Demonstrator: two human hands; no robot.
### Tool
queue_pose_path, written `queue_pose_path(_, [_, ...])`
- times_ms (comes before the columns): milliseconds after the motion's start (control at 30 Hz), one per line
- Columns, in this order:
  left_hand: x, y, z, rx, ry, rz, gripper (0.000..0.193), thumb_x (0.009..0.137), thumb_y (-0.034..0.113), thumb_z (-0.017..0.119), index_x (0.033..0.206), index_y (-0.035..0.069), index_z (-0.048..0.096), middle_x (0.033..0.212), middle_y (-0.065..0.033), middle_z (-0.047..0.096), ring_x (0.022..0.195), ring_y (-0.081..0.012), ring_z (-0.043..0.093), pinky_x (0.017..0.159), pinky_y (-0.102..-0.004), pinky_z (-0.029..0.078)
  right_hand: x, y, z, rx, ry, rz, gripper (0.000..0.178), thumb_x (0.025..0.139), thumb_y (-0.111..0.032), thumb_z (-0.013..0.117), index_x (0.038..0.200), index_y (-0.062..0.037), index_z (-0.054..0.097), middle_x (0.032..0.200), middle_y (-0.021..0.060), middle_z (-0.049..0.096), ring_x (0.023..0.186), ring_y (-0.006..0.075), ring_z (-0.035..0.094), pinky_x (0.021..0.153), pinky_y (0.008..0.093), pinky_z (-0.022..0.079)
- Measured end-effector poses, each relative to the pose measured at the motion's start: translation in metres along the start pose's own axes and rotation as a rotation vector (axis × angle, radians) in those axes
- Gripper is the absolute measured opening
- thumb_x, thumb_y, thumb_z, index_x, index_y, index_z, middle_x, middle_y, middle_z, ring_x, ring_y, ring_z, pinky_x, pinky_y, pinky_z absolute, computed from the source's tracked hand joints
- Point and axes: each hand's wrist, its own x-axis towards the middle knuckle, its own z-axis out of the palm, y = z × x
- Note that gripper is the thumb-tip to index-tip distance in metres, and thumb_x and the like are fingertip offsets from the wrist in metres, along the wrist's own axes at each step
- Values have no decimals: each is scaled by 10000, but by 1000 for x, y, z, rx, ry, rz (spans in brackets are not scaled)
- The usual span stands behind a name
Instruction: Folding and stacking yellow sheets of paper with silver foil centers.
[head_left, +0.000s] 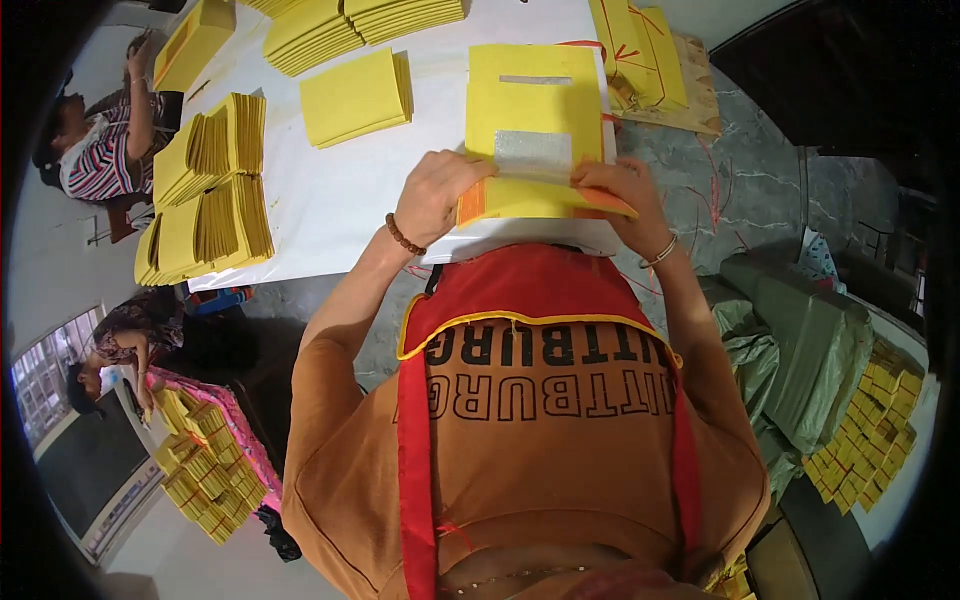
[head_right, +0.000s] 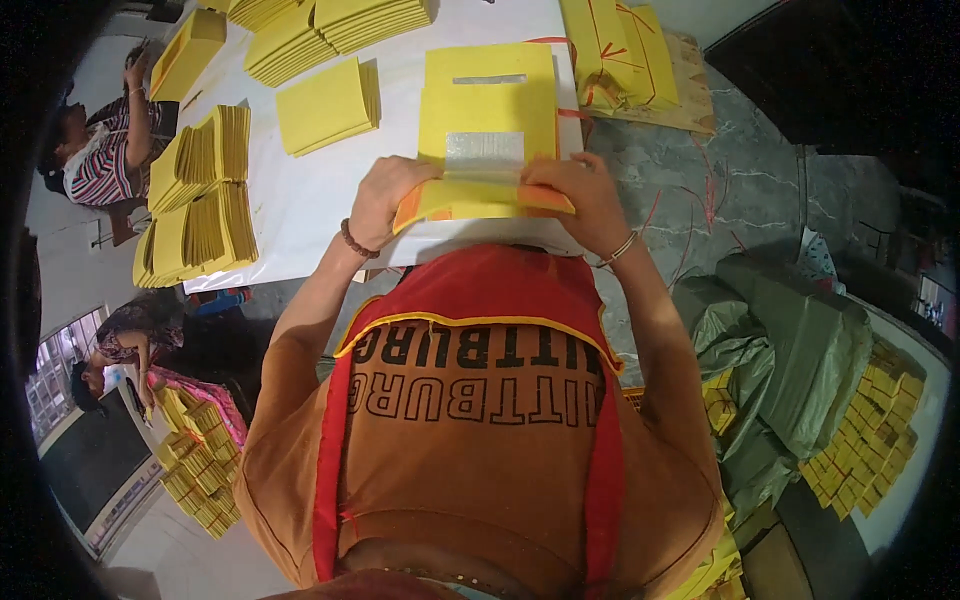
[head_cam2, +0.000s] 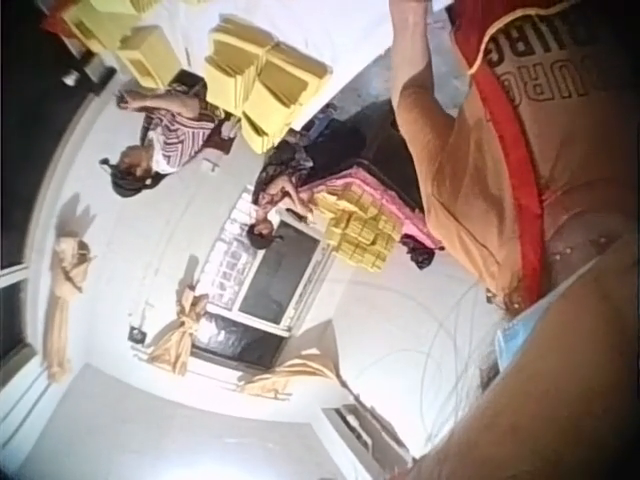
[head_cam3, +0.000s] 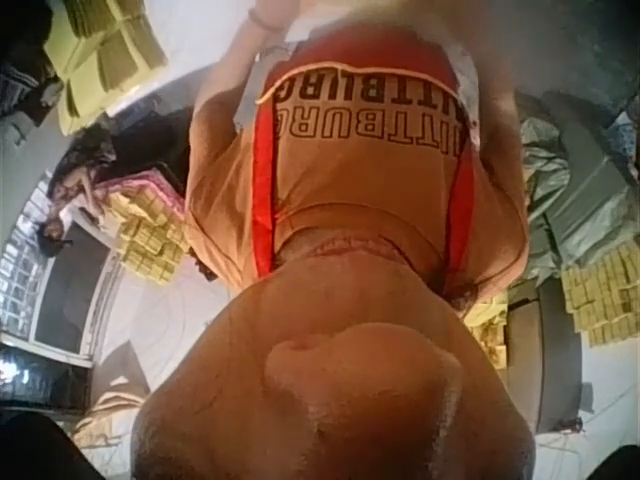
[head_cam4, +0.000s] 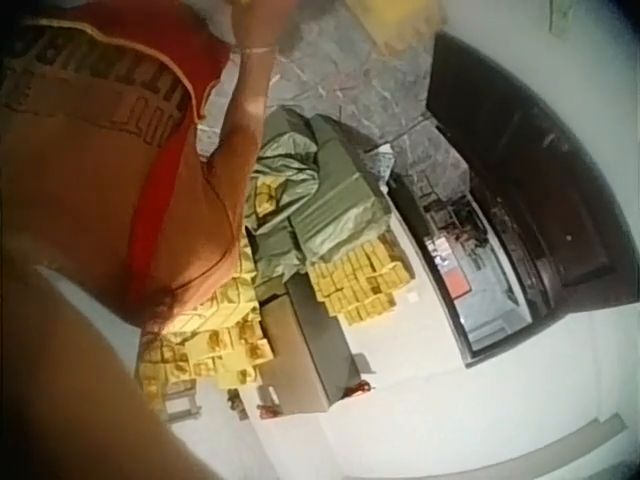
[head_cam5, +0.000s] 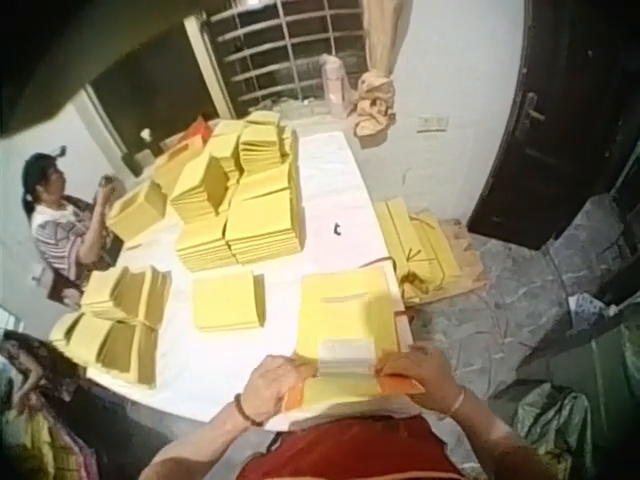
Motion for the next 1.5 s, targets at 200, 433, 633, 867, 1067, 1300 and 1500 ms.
queue_pose_path(200, [7,5,11,-137,-30,-454,154,852,160,544,923,35,601,718,-127,605,667,-292,570,584,-354,453,11,6,14,163,19,429,331,816,-130,604,1140,-92,547,916,50,646,749,181,611,694,292,449])
queue_pose_path(433, [10,-31,44,-657,100,-840,218,851,202,557,860,-13,588,579,-83,561,499,-132,499,494,-293,401,32,-3,22,509,366,523,390,788,-101,627,1167,-69,542,792,40,640,648,75,557,595,240,447])
queue_pose_path(633, [20,-37,36,-690,-102,-987,219,898,114,524,1060,-29,557,809,-38,614,682,-61,542,590,-223,438,33,3,30,450,370,578,449,781,-91,635,1214,-72,520,803,62,640,657,63,543,611,232,447])
queue_pose_path(867, [35,-24,25,-819,19,-1044,202,848,143,613,969,7,527,654,-10,560,520,-47,460,449,-207,341,34,8,33,462,397,625,443,771,-102,647,1192,-31,530,817,66,650,682,73,563,634,235,457])
queue_pose_path(1067, [36,-17,20,-198,237,-625,276,793,140,644,1018,24,534,848,-97,591,722,-188,536,622,-310,412,34,12,35,394,405,624,434,766,-112,649,1178,-25,544,794,70,641,651,89,546,621,240,452])
queue_pose_path(1300, [47,23,31,122,-203,40,558,793,333,614,1254,65,453,1284,-130,458,1215,-300,390,991,-435,298,36,7,34,409,432,623,426,775,-124,648,1173,-14,544,751,57,598,652,90,531,608,236,445])
queue_pose_path(1500, [34,16,50,229,-337,8,694,785,504,553,1319,92,390,1378,-100,368,1304,-274,287,1061,-464,209,37,3,29,376,308,707,429,779,-159,658,1181,-53,551,919,86,632,772,135,589,699,309,457])
